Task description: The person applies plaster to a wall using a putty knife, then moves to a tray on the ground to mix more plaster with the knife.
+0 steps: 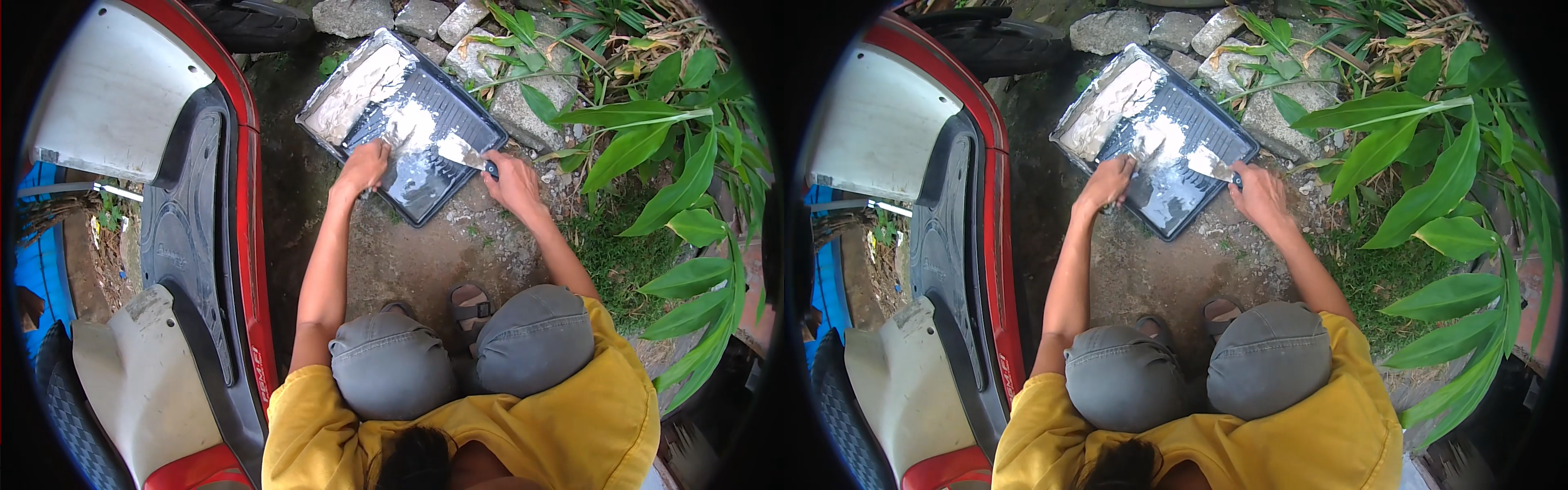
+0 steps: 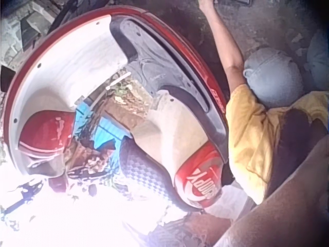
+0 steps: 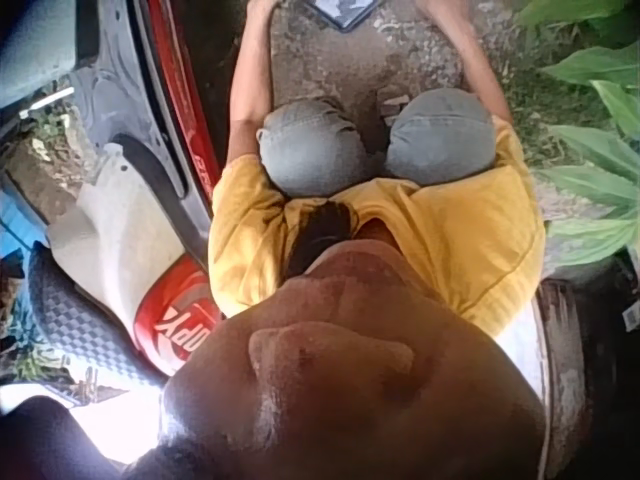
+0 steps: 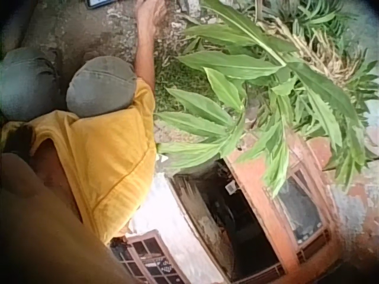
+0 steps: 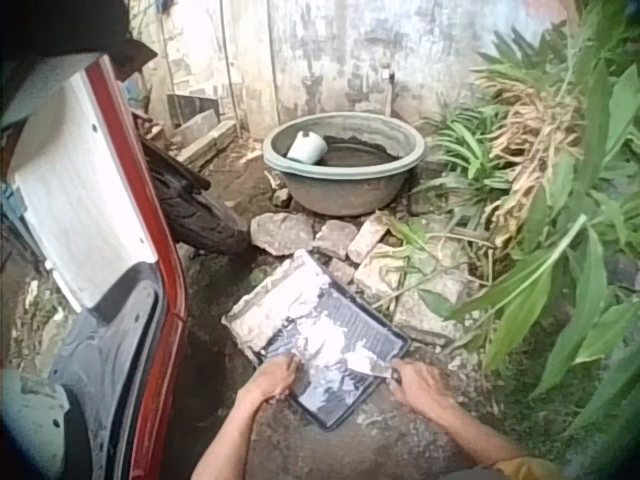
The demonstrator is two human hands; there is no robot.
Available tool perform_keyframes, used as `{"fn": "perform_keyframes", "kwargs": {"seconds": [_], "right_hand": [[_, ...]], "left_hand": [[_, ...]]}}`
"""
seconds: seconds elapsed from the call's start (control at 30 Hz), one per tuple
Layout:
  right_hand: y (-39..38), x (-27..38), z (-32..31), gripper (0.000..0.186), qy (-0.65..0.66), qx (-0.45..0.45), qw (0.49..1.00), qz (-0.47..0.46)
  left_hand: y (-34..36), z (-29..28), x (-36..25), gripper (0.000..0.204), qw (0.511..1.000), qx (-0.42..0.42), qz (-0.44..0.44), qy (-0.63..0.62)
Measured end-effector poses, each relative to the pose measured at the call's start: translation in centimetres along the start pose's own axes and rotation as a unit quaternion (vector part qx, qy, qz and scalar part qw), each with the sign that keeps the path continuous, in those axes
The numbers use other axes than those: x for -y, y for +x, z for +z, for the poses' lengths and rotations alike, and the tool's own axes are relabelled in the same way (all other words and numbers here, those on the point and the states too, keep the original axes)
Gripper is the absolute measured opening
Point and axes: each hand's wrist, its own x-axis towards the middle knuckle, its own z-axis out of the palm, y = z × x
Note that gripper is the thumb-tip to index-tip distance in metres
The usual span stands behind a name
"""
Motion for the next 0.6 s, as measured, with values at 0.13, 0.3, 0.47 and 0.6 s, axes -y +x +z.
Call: {"fn": "perform_keyframes", "kwargs": {"seconds": [0.13, 0.3, 0.47, 0.6], "right_hand": [[0.3, 1.4, 1.3, 0.022, 0.002, 0.001, 1.000, 0.001], [2.4, 1.8, 2.0, 0.020, -0.007, -0.007, 1.000, -0.017], [3.1, 1.7, 2.2, 0.024, -0.033, 0.001, 0.999, -0.026], [4.2, 1.6, 2.8, 0.023, -0.026, -0.019, 0.999, -0.028]], "left_hand": [[2.2, -1.0, 1.3, 0.031, 0.981, -0.079, -0.001, 0.176], [2.7, -0.7, 0.7, 0.030, 0.976, -0.084, 0.009, 0.201], [2.3, 0.3, 0.9, 0.025, 0.971, -0.126, 0.016, 0.203], [2.4, 0.7, 1.7, 0.034, 0.966, -0.173, 0.044, 0.186]]}}
